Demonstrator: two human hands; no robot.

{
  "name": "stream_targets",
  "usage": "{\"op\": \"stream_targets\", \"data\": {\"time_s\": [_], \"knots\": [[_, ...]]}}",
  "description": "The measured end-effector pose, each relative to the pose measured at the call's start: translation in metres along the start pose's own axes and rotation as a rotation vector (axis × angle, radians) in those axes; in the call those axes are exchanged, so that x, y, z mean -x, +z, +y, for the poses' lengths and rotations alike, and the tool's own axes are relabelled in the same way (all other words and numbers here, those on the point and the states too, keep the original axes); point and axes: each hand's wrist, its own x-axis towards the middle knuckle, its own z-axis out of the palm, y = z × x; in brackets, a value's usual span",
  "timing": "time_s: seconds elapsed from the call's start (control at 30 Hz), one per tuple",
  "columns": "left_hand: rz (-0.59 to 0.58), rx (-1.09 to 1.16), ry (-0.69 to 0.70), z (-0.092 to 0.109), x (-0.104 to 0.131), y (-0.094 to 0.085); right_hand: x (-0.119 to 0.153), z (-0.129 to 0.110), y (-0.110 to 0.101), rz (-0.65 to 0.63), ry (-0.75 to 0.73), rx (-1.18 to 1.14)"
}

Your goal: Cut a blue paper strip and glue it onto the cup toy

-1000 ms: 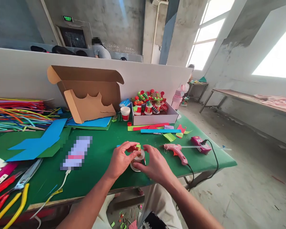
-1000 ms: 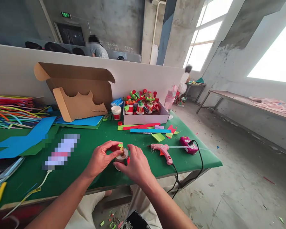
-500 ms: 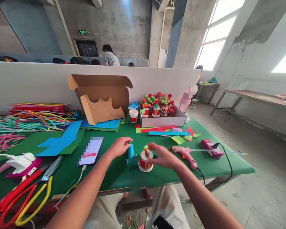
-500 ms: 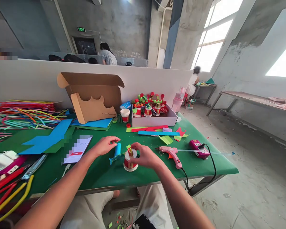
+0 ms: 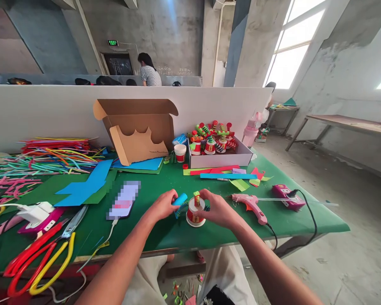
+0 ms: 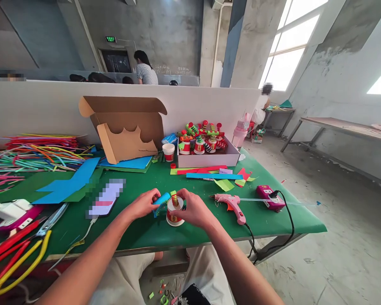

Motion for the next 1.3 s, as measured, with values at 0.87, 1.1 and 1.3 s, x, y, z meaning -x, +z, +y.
{"op": "stream_targets", "data": {"time_s": [0.87, 1.1, 1.3], "knots": [[0.279, 0.554, 0.27, 0.105, 0.033, -0.068, -0.042, -0.045, -0.035, 0.063, -0.079, -0.98], [0.218, 0.191, 0.48, 0.097, 0.029, -0.093, -0.043, -0.033, -0.049, -0.207, -0.011, -1.026], [0.147, 0.386, 0.32, 0.091, 0.019, -0.076, -0.043, -0.032, -0.051, -0.256, -0.001, -0.952]]}}
